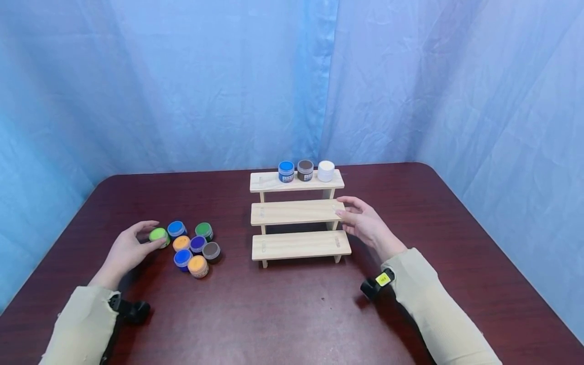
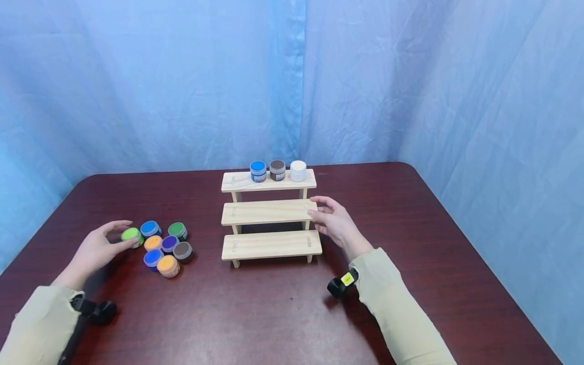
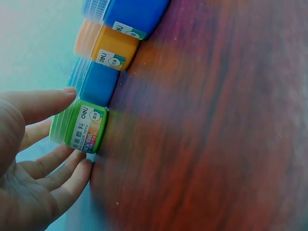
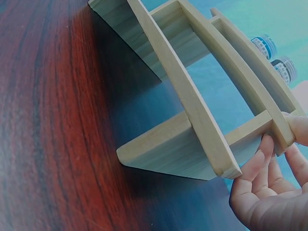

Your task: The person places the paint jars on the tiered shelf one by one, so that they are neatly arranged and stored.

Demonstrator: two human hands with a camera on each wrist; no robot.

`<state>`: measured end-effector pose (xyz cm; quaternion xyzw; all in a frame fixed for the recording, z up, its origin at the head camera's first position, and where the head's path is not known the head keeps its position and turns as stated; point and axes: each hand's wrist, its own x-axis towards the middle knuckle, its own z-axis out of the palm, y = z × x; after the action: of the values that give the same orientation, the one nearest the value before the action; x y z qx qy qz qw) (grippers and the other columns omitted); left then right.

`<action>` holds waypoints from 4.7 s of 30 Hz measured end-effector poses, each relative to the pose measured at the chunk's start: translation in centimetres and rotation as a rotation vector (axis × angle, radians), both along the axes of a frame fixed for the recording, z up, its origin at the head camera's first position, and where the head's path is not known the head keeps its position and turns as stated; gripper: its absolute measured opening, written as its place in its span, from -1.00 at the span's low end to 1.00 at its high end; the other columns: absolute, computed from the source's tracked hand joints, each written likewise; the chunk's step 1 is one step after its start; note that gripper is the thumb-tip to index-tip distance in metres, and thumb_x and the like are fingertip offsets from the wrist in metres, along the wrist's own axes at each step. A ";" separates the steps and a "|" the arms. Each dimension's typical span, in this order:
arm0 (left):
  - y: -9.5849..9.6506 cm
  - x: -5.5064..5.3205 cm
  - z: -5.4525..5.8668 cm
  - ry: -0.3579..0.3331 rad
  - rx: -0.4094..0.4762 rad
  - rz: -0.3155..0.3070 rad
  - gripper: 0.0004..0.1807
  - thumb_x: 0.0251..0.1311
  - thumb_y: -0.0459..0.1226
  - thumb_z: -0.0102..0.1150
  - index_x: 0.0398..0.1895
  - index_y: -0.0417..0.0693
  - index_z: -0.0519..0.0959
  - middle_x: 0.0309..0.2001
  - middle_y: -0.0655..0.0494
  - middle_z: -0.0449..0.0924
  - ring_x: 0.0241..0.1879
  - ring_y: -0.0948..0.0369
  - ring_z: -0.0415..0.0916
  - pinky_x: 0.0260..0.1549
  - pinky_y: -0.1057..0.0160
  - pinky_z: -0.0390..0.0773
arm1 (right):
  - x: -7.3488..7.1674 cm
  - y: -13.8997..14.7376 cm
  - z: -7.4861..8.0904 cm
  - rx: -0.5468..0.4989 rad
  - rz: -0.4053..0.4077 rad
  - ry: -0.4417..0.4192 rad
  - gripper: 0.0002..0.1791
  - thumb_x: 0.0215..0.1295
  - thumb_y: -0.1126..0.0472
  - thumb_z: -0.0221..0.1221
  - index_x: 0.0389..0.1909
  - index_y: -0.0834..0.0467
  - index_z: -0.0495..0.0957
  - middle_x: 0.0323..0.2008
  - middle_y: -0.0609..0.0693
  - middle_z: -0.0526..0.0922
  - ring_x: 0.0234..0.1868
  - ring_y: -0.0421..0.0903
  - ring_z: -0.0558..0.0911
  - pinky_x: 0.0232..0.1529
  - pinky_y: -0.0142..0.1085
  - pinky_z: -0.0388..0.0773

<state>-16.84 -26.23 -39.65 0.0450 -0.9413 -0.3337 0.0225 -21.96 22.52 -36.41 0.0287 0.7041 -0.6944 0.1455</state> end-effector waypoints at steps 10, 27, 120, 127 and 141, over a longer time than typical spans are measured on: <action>-0.3 0.0 -0.5 -0.024 0.010 0.010 -0.42 0.19 -0.11 0.17 0.17 -0.30 0.36 0.09 -0.38 0.42 0.00 -0.21 0.42 -0.02 -0.16 0.47 | 0.0 0.0 0.1 -0.003 0.000 -0.004 -0.52 0.30 0.29 0.07 0.23 0.13 0.23 -0.33 -0.16 0.46 -0.41 -0.30 0.51 -0.32 -0.45 0.49; -0.2 0.2 -0.2 -0.021 -0.002 0.002 -0.48 0.19 -0.17 0.17 0.13 -0.31 0.38 0.06 -0.38 0.44 -0.01 -0.21 0.44 -0.02 -0.16 0.47 | -0.1 0.1 -0.2 0.001 -0.002 -0.007 -0.59 0.30 0.26 0.09 0.14 0.03 0.31 -0.31 -0.16 0.46 -0.39 -0.30 0.51 -0.30 -0.44 0.48; 11.8 -3.9 7.9 0.292 0.397 -0.103 -0.50 0.15 -0.09 0.20 0.16 -0.02 0.46 0.01 -0.06 0.56 -0.20 0.51 0.48 -0.22 0.57 0.52 | -0.2 0.0 0.2 0.010 0.009 -0.009 -0.55 0.31 0.27 0.06 0.20 0.05 0.26 -0.29 -0.16 0.48 -0.34 -0.27 0.50 -0.30 -0.44 0.49; 13.8 -4.7 7.9 0.305 0.434 -0.116 -0.51 0.14 -0.15 0.22 0.15 -0.08 0.47 -0.03 -0.06 0.58 -0.18 0.35 0.50 -0.22 0.55 0.53 | -0.2 0.0 0.0 0.004 -0.005 -0.019 -0.51 0.30 0.28 0.09 0.23 0.10 0.23 -0.33 -0.19 0.50 -0.40 -0.32 0.54 -0.33 -0.45 0.48; 17.2 -6.1 7.9 0.343 0.493 -0.142 -0.53 0.09 -0.27 0.27 0.10 -0.14 0.49 -0.01 -0.10 0.55 -0.02 0.07 0.51 0.00 0.07 0.55 | -0.2 0.0 0.1 -0.003 -0.003 -0.016 -0.50 0.29 0.27 0.10 0.23 0.12 0.23 -0.33 -0.19 0.49 -0.39 -0.32 0.54 -0.28 -0.42 0.49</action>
<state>-22.99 -9.04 -31.75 -0.0736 -0.8152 -0.5556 0.1460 -22.12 22.51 -36.28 0.0352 0.7020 -0.6953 0.1501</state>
